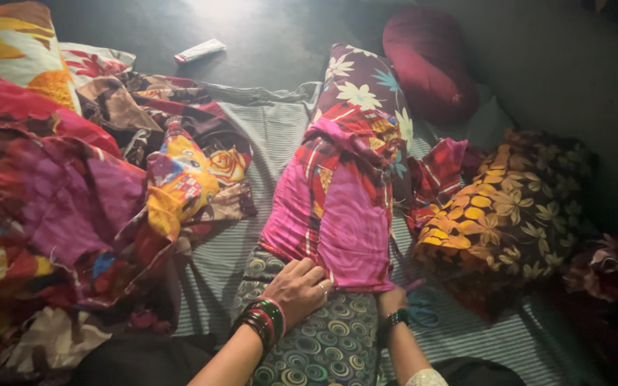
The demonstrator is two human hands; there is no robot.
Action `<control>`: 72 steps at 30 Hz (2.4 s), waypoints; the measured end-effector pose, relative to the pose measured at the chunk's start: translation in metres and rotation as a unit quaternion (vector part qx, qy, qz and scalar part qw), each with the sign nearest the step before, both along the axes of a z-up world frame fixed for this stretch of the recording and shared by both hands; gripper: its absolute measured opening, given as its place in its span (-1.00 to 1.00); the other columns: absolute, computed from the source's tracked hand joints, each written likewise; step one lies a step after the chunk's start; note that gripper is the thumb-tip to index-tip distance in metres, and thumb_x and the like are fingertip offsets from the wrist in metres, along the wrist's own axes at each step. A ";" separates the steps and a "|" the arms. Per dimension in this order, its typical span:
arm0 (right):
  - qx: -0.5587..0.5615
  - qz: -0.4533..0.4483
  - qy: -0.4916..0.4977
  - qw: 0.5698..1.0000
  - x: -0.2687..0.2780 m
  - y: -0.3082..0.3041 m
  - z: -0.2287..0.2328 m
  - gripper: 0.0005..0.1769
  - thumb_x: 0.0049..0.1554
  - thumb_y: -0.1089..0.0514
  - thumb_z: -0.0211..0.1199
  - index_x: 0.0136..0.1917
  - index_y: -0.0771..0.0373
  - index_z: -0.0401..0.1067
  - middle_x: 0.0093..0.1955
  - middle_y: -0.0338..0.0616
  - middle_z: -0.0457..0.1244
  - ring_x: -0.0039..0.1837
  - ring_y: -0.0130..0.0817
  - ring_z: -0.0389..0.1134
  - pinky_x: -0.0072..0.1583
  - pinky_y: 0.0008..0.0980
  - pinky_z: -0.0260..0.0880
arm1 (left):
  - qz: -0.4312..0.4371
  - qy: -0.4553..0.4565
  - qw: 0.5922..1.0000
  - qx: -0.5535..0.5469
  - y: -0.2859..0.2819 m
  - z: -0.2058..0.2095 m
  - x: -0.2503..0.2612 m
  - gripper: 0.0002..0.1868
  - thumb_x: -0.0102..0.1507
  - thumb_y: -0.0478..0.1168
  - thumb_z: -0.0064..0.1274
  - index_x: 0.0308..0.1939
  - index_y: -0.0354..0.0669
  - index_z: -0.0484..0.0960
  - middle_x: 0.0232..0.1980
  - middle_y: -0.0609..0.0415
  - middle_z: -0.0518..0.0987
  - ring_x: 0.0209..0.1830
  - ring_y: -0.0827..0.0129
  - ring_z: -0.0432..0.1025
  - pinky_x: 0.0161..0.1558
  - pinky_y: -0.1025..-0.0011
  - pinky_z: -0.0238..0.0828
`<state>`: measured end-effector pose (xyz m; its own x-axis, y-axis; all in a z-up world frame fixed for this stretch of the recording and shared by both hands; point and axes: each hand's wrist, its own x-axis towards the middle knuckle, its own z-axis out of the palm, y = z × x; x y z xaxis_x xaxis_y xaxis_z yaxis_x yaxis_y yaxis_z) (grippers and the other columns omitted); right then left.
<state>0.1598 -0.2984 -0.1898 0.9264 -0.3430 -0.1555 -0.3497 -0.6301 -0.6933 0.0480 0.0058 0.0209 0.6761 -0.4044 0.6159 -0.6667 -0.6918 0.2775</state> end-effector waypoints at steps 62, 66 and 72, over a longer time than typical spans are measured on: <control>-0.119 0.186 -0.267 0.938 -0.134 -0.050 0.291 -0.77 0.10 0.22 0.27 0.04 0.02 0.57 -0.23 0.07 0.39 -0.20 0.01 0.45 -0.15 -0.12 0.42 | 0.162 0.029 0.986 -0.006 -0.189 0.112 -0.013 -0.56 0.02 -0.15 0.19 -0.05 -0.22 0.59 -0.22 0.00 0.54 -0.08 0.14 0.41 -0.07 0.14 0.33; -0.127 0.183 -0.310 0.924 -0.132 -0.054 0.277 -0.73 0.09 0.27 0.23 0.06 0.05 0.53 -0.19 0.09 0.38 -0.11 0.10 0.44 -0.12 -0.07 0.41 | 0.130 0.075 0.989 -0.015 -0.176 0.100 0.011 -0.67 0.00 -0.22 0.24 -0.16 -0.13 0.59 -0.16 0.01 0.55 -0.04 0.15 0.42 -0.06 0.18 0.36; -0.138 0.225 -0.322 0.909 -0.133 -0.036 0.278 -0.58 -0.08 0.35 0.19 0.05 0.06 0.51 -0.19 0.04 0.38 -0.09 0.09 0.42 -0.09 -0.04 0.39 | 0.042 -0.037 0.990 -0.133 -0.123 0.053 0.007 -0.80 0.16 -0.30 0.13 -0.13 -0.20 0.56 -0.20 -0.02 0.58 -0.13 0.12 0.50 -0.03 0.19 0.47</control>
